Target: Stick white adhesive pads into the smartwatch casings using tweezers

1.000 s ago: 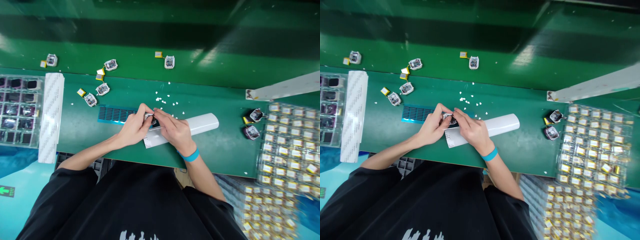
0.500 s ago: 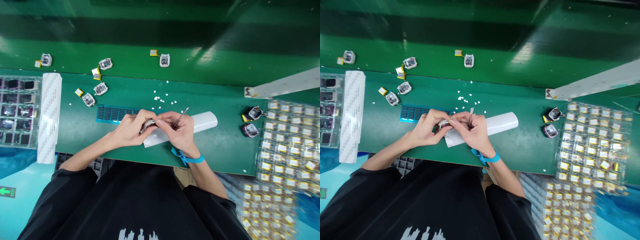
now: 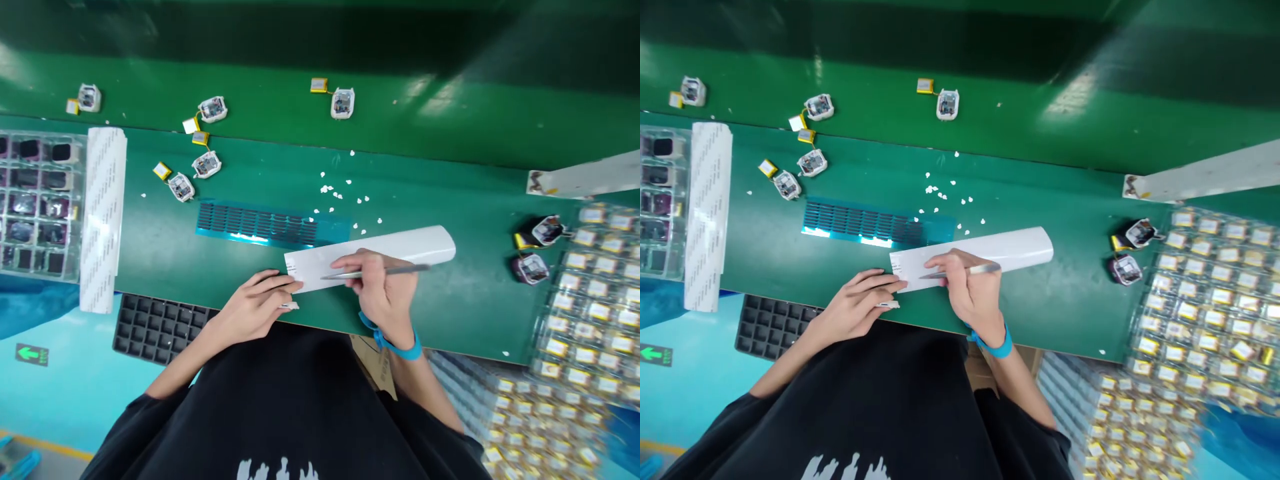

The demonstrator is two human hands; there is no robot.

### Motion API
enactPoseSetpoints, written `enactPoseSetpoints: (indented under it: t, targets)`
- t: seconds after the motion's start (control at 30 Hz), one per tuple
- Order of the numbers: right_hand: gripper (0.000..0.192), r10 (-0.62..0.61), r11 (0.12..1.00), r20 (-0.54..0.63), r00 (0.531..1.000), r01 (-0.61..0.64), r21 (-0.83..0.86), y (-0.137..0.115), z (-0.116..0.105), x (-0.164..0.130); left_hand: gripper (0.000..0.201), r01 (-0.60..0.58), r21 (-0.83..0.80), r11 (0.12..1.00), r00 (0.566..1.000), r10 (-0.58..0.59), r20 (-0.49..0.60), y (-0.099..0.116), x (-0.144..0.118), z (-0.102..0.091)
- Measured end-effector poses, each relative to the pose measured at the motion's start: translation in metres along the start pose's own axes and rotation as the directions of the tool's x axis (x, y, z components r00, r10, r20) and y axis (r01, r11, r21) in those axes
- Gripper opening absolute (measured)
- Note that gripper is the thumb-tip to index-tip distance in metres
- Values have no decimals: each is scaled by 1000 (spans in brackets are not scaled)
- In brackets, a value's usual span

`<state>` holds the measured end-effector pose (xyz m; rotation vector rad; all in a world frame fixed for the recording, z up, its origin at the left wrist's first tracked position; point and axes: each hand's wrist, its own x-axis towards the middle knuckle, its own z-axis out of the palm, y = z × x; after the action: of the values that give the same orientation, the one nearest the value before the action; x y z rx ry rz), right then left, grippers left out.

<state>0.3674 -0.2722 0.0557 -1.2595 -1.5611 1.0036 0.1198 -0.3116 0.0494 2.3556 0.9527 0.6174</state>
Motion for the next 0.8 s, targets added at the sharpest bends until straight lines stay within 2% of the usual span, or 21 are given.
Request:
enactPoseSetpoints:
  t: [0.1,0.23,0.33,0.47,0.57,0.63,0.7,0.8]
  targets:
    - [44,146,986,135,980,-155,56,4,1,-13,9,2,-41,999,1000,-2,17,-6,-1,-2]
    - [45,289,952,171,942,-301,50,9,6,-25,9,15,-79,997,999,-12,41,-12,-2,-7]
    - [46,292,952,186,938,-303,33,13,9,-29,10,25,-113,993,999,-21,36,-13,-4,-6]
    - [48,236,971,213,948,-241,-1,13,11,-27,13,11,-117,993,1000,-10,8,-15,-3,-5]
    - [50,212,974,229,950,-225,34,14,10,-24,11,-8,-110,994,1000,7,-8,-16,-2,-5]
    - [51,229,961,209,951,-255,108,15,9,-23,12,-18,-113,993,1000,15,-22,-17,-2,-5]
    - [50,259,933,138,956,-284,219,15,9,-23,14,-13,-126,992,999,9,-39,-16,-1,-6]
    - [41,286,895,-2,958,-267,357,8,11,-24,14,81,-210,974,990,-102,-92,-10,3,-9]
